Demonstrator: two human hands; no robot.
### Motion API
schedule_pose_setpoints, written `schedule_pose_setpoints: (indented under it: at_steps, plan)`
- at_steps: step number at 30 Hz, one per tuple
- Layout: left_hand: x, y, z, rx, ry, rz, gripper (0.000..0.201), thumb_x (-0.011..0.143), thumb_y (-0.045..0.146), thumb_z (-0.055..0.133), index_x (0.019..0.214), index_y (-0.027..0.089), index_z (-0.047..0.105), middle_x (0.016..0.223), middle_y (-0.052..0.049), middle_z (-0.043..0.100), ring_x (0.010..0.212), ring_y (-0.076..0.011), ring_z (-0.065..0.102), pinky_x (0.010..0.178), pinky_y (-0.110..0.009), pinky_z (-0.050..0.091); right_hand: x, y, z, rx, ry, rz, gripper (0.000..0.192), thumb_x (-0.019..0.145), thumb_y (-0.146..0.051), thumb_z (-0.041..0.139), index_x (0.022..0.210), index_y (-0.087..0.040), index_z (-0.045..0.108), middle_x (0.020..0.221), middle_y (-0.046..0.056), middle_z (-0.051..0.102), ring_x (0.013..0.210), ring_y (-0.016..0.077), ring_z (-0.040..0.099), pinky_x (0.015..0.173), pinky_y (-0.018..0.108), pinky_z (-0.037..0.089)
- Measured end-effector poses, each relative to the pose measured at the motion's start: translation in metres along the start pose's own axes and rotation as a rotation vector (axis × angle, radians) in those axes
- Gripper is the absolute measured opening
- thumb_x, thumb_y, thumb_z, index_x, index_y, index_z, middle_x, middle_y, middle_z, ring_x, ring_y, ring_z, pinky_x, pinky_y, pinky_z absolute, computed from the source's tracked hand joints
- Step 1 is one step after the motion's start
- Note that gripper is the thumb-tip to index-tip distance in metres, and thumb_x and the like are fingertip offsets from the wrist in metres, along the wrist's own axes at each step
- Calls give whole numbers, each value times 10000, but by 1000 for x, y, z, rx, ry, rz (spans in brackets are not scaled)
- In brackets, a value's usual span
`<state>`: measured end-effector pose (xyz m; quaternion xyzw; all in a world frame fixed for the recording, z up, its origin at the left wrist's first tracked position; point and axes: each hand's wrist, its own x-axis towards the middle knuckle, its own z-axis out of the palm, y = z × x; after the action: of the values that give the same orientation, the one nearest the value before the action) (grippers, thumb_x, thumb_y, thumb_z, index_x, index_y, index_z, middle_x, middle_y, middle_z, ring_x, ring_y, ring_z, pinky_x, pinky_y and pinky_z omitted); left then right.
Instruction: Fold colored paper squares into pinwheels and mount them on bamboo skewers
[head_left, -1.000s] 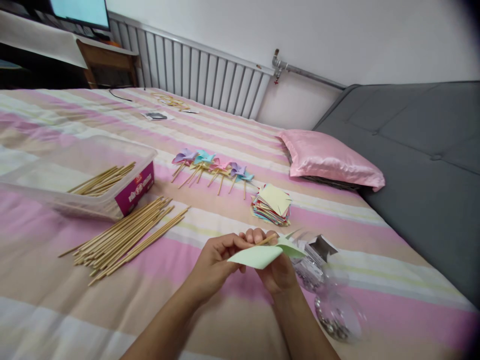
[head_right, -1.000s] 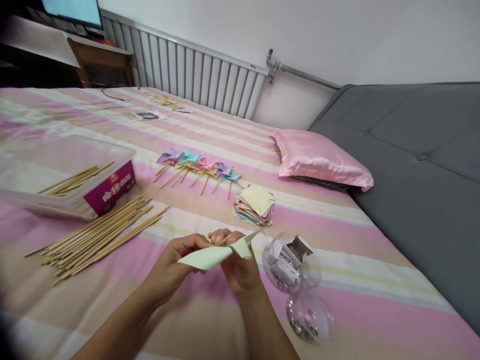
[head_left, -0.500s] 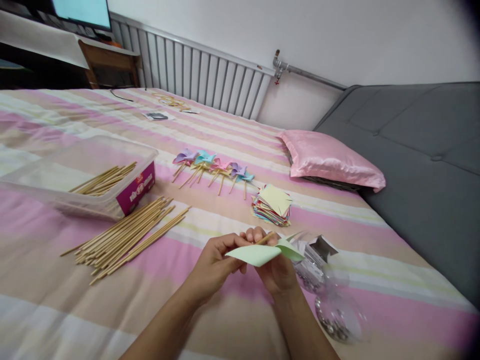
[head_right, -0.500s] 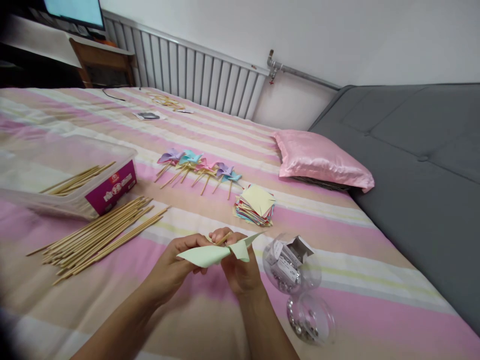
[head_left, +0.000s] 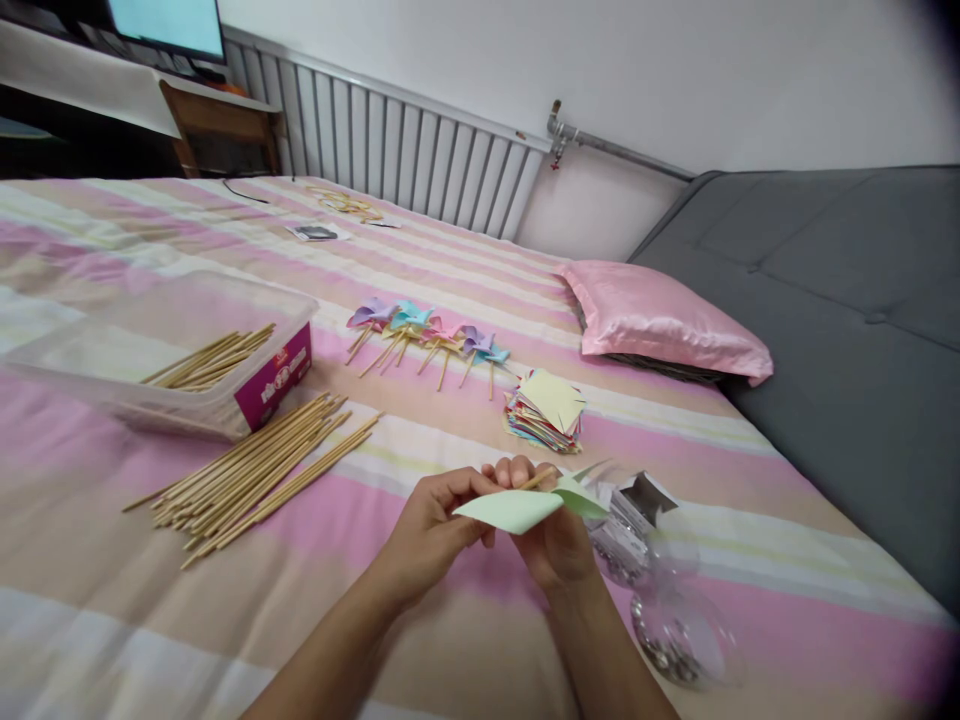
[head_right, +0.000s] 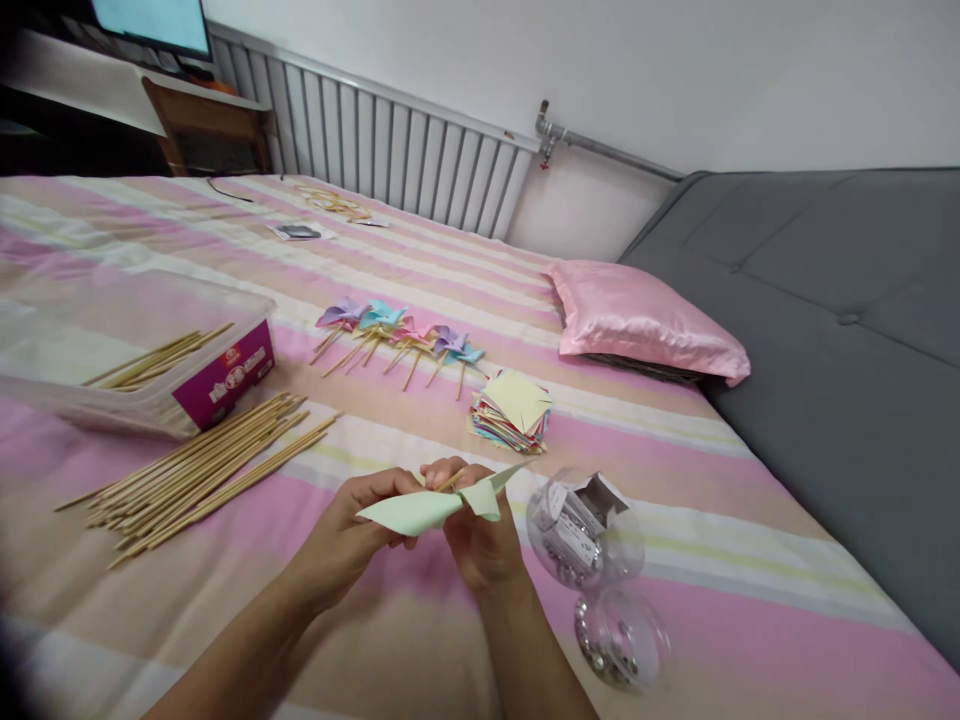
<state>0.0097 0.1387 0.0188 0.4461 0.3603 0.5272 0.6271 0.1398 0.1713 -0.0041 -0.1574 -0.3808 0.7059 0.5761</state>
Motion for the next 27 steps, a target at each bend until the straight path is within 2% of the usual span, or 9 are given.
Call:
schedule_pose_setpoints:
  at_steps: [10,14,20,27]
  plan:
    - [1,0,-1,-14,0,19,140,633,38,572,636,154,650,572,34,539,532,-74,464,519,-188,349,0,-1,1,-8,24,1,170,605,-389,784,611,-296,642,700,-35,595,756,161,529,980,423,343]
    - [1,-1,-1,-26,-1,18,133,626,42,576,629,153,649,563,36,534,525,-71,458,516,-187,344,0,-1,1,-10,41,8,164,620,-389,774,600,-299,638,681,-39,596,745,159,531,979,424,344]
    - [1,-3,-1,-21,-6,12,90,649,69,594,634,146,638,553,32,533,525,-73,459,523,-191,346,0,-1,-1,-1,-9,2,156,620,-389,777,614,-304,646,717,-37,605,769,156,535,970,410,349]
    - [0,0,0,-28,10,-3,87,636,76,607,631,148,655,589,24,555,523,-73,461,511,-187,352,0,-1,1,-2,25,6,174,594,-378,791,586,-298,637,687,-38,600,738,157,536,976,422,348]
